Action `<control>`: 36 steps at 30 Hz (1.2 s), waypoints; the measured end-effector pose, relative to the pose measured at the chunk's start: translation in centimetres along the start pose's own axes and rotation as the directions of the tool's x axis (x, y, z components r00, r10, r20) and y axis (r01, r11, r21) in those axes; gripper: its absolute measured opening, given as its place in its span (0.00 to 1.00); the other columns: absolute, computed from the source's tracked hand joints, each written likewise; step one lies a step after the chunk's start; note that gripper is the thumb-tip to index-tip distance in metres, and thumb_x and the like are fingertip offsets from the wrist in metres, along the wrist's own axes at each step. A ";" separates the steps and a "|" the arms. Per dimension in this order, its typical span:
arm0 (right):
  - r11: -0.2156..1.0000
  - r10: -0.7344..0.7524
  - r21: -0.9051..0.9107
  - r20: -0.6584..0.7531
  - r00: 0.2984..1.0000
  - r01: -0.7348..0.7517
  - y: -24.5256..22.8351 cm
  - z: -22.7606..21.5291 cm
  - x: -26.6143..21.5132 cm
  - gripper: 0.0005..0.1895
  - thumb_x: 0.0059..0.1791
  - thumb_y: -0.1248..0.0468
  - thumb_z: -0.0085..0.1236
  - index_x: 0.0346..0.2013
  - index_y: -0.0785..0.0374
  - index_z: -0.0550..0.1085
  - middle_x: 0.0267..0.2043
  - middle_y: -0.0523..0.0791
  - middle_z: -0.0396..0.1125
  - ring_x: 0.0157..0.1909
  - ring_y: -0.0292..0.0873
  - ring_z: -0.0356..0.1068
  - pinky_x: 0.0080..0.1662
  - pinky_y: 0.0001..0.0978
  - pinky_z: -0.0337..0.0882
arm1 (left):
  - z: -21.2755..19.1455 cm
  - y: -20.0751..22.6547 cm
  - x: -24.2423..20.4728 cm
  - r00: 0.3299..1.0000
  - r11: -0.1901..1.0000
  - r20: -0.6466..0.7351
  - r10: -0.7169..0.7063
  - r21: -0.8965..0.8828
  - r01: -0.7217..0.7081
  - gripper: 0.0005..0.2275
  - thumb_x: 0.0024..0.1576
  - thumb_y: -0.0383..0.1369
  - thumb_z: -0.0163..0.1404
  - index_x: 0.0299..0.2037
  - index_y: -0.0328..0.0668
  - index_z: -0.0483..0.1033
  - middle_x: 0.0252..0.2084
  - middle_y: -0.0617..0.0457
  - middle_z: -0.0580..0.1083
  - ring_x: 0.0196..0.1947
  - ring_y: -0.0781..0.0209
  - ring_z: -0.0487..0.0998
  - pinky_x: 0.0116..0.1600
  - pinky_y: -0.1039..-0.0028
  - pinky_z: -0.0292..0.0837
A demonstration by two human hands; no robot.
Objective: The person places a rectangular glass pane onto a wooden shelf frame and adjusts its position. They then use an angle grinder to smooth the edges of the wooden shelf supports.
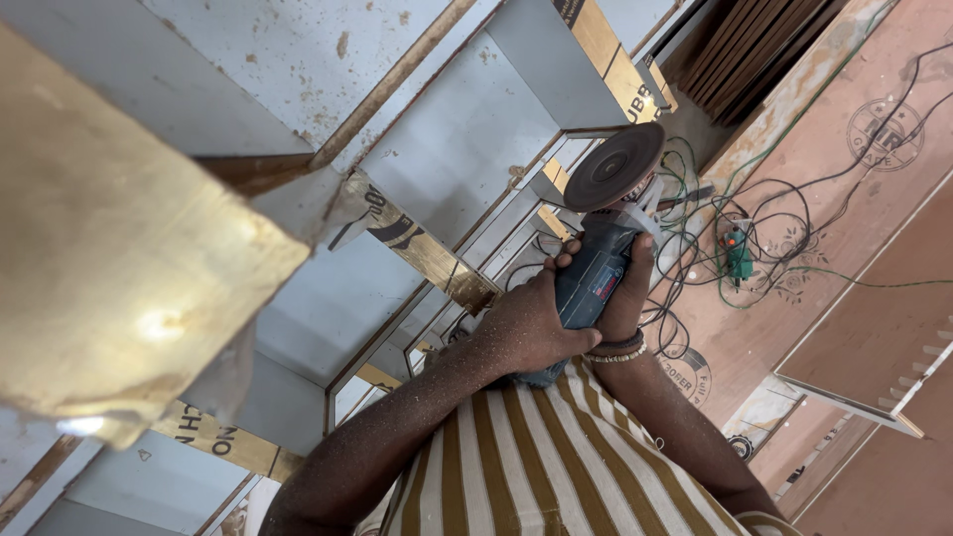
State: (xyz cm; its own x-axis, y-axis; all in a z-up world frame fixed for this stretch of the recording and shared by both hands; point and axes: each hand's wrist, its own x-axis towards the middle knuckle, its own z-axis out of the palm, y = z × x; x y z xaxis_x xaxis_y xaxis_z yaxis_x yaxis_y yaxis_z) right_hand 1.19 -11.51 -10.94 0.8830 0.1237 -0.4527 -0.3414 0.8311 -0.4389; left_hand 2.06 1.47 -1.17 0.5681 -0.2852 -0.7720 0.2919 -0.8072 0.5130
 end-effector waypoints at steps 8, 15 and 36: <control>1.000 -0.002 -0.030 -0.029 1.000 0.001 -0.1 0.6 0.4 0.42 0.48 0.28 0.49 0.52 0.63 0.68 0.38 0.47 0.67 0.40 0.44 0.72 0.51 0.44 0.78 | -0.6 0.0 0.3 1.000 1.000 -0.004 -0.006 -0.012 0.006 0.50 0.48 0.54 0.60 0.69 0.21 0.46 0.56 0.32 0.70 0.55 0.45 0.78 0.60 0.60 0.76; 0.999 0.031 0.024 -0.020 0.999 -0.030 0.2 0.7 0.8 0.41 0.49 0.27 0.49 0.48 0.65 0.68 0.39 0.47 0.67 0.41 0.44 0.72 0.52 0.43 0.78 | -1.1 0.1 0.5 1.000 0.998 0.002 -0.024 -0.052 0.024 0.50 0.47 0.53 0.60 0.69 0.20 0.47 0.54 0.32 0.72 0.52 0.46 0.80 0.58 0.61 0.78; 0.993 0.080 0.091 0.000 0.997 -0.079 1.1 -0.8 0.9 0.41 0.51 0.29 0.48 0.48 0.67 0.69 0.39 0.49 0.69 0.40 0.45 0.73 0.51 0.43 0.78 | -0.8 0.0 0.1 0.997 0.995 0.053 -0.061 -0.077 0.065 0.48 0.48 0.52 0.60 0.66 0.20 0.50 0.52 0.33 0.74 0.50 0.48 0.82 0.55 0.64 0.80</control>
State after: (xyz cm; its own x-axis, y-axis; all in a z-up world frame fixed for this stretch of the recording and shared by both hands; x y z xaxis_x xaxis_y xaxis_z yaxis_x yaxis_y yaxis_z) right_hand 1.34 -10.88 -12.43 0.8528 0.1893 -0.4866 -0.3797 0.8646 -0.3291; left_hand 2.71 1.88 -0.98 0.5078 -0.2620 -0.8207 0.3867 -0.7819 0.4889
